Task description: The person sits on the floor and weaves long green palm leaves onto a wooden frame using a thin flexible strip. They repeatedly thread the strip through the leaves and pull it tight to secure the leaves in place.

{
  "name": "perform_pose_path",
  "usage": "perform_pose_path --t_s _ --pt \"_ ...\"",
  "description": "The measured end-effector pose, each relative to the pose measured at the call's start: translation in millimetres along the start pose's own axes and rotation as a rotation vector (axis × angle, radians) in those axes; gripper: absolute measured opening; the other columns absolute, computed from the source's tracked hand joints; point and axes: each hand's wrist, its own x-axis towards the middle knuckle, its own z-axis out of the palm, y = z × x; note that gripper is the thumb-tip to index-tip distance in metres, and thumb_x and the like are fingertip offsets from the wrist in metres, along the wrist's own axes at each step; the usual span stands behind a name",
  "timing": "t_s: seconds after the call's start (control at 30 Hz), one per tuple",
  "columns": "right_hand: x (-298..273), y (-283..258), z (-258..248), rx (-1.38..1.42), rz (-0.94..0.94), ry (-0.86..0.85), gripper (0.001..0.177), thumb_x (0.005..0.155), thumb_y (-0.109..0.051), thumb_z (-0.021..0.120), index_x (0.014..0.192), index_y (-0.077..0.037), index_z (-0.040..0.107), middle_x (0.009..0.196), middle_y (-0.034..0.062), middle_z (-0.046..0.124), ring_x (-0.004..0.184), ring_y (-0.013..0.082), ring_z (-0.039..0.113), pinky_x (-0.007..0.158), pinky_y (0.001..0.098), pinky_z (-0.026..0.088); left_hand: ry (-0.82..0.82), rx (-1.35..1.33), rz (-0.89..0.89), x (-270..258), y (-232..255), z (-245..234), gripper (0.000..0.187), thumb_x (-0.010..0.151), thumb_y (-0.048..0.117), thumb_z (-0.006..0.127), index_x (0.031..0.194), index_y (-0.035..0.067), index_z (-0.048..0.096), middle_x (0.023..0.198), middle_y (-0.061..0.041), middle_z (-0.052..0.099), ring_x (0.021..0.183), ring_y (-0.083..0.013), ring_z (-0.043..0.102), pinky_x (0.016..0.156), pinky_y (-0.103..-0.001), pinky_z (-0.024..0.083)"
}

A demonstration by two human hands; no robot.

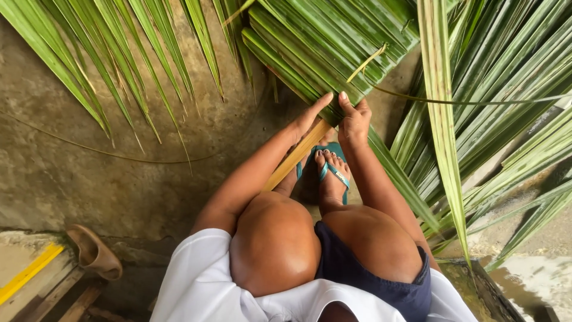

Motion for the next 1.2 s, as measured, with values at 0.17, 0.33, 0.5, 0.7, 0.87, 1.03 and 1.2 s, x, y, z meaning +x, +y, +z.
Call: perform_pose_path --t_s 0.17,0.33,0.5,0.7,0.87,1.03,1.2 --pt "-27.0 -47.1 29.7 0.026 -0.064 -0.04 0.025 0.085 -0.003 0.086 0.105 -0.001 0.071 0.088 0.0172 0.076 0.078 0.0308 0.078 0.073 0.049 0.066 -0.204 -0.658 -0.1 -24.4 6.2 1.0 0.094 0.071 0.054 0.089 0.138 -0.001 0.053 0.114 -0.018 0.061 0.108 -0.0232 0.064 0.099 -0.045 0.049" --pt "-25.4 -57.8 33.3 0.026 -0.094 -0.061 0.023 0.087 -0.004 0.082 0.107 -0.004 0.07 0.09 0.0155 0.076 0.08 0.0299 0.078 0.073 0.0483 0.067 0.181 -0.819 0.192 26.9 29.0 -43.7 0.127 0.082 0.002 0.083 0.162 0.018 -0.014 0.168 -0.011 0.003 0.156 -0.011 0.001 0.123 -0.036 0.001" --pt "-54.0 -83.2 48.9 0.029 -0.006 -0.165 0.018 0.092 -0.001 0.074 0.1 -0.01 0.06 0.093 0.0045 0.069 0.087 0.016 0.067 0.082 0.0296 0.058 0.302 -0.801 0.53 41.7 64.9 -134.4 0.122 0.075 0.014 0.077 0.159 0.005 -0.011 0.169 -0.018 0.0 0.156 -0.0301 0.005 0.125 -0.049 0.009" --pt "-8.3 -43.6 35.8 0.009 -0.046 0.019 0.021 0.084 -0.005 0.084 0.102 -0.004 0.072 0.085 0.0154 0.075 0.075 0.0296 0.077 0.069 0.0481 0.066 -0.205 -0.715 0.121 84.1 -59.9 -48.9 0.057 0.093 0.038 0.079 0.132 0.005 0.055 0.132 -0.009 0.051 0.126 -0.0299 0.055 0.113 -0.053 0.042" --pt "7.1 -25.5 21.9 0.013 -0.049 0.043 0.022 0.082 -0.003 0.086 0.099 -0.005 0.073 0.083 0.0151 0.076 0.073 0.0281 0.077 0.068 0.0458 0.066 -0.019 -0.438 0.058 28.7 -12.6 8.4 0.106 0.059 0.033 0.103 0.132 -0.011 0.04 0.127 -0.02 0.036 0.117 -0.0298 0.041 0.086 -0.049 0.05" --pt "15.6 -21.0 18.5 -0.121 -0.055 0.03 0.028 0.082 -0.011 0.09 0.104 -0.007 0.074 0.089 0.0139 0.077 0.079 0.0256 0.076 0.072 0.046 0.065 0.322 -0.454 0.123 32.6 -6.7 43.7 0.09 0.055 0.026 0.1 0.121 -0.018 0.057 0.117 -0.029 0.06 0.121 -0.0332 0.055 0.099 -0.05 0.045" --pt "34.5 -9.4 5.9 -0.163 0.04 0.109 0.031 0.08 -0.021 0.09 0.106 -0.016 0.075 0.092 0.0134 0.077 0.081 0.0276 0.075 0.074 0.0507 0.061 0.293 -0.463 0.145 38.5 -0.8 44.1 0.099 0.059 0.029 0.098 0.13 -0.019 0.049 0.131 -0.033 0.052 0.135 -0.0352 0.044 0.11 -0.054 0.036"
